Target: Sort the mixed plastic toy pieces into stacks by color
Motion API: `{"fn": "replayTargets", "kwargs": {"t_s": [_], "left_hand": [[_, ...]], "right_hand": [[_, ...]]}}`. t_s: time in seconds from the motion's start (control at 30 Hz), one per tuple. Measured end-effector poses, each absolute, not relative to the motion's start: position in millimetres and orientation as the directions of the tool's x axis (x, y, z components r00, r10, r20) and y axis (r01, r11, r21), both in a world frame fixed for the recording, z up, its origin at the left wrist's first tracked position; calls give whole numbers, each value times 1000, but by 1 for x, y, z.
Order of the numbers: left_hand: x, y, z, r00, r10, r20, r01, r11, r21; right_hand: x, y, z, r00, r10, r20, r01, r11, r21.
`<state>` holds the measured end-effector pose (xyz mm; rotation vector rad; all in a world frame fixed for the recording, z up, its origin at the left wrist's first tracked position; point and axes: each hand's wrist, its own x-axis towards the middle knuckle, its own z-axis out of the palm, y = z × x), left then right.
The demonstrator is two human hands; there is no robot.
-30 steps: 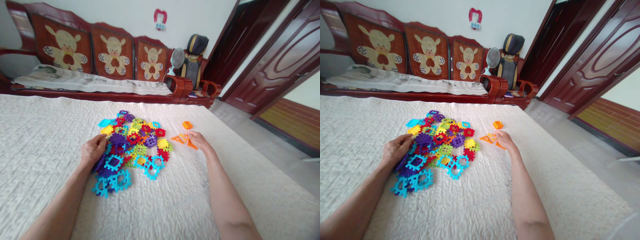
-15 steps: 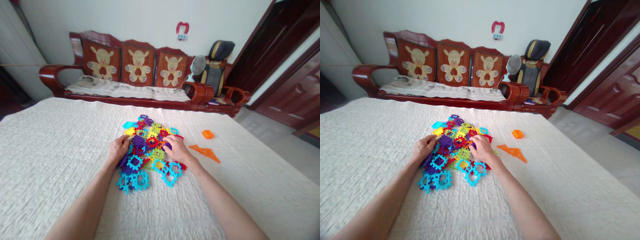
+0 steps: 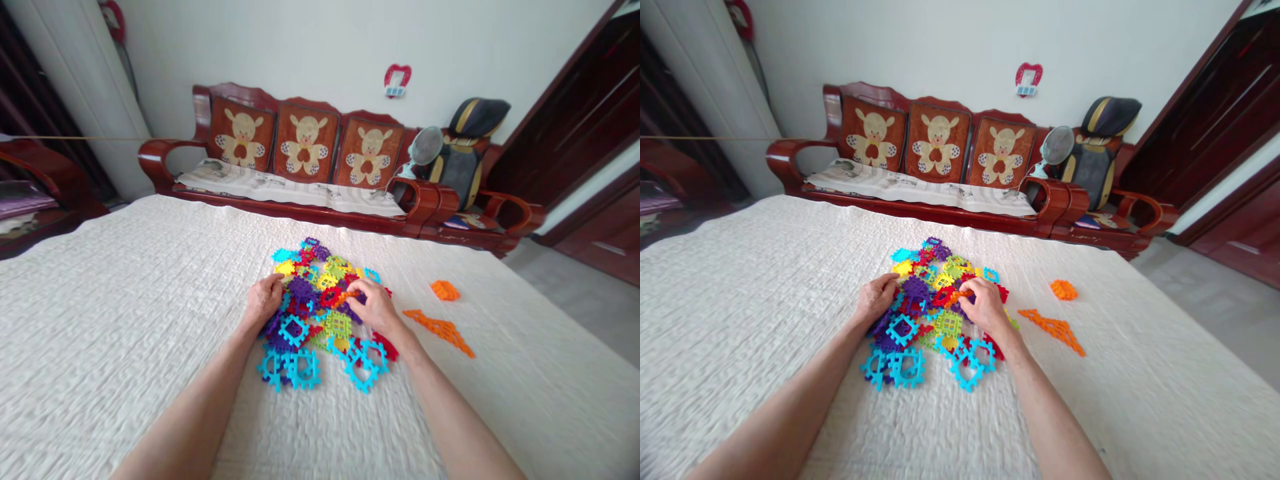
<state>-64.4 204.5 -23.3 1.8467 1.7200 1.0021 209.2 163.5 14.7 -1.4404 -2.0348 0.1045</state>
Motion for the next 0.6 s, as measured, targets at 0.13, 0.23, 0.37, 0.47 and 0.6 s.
{"fn": "replayTargets", "kwargs": {"t_s": [0.13,0.23,0.37,0.47,0.6], "left_hand": [[-65,205,-24,-32,977,211,666,-137,733],[-65,206,-25,-30,976,215,675,-139,725],[-66,206,-26,-21,978,206,680,-137,720],[-68,207,-27,-37,981,192,703,-111,703],[-71,211,-29,-33,985,170,733,-92,674]], "right_hand": [[222,160,28,-82,847,526,748,401,-530],[248,150,33,64,852,520,746,305,-592],[310,132,26,242,853,461,765,124,-632],[370,118,15,456,780,428,740,-65,-670],[437,104,3,615,702,358,679,-242,-693]]}}
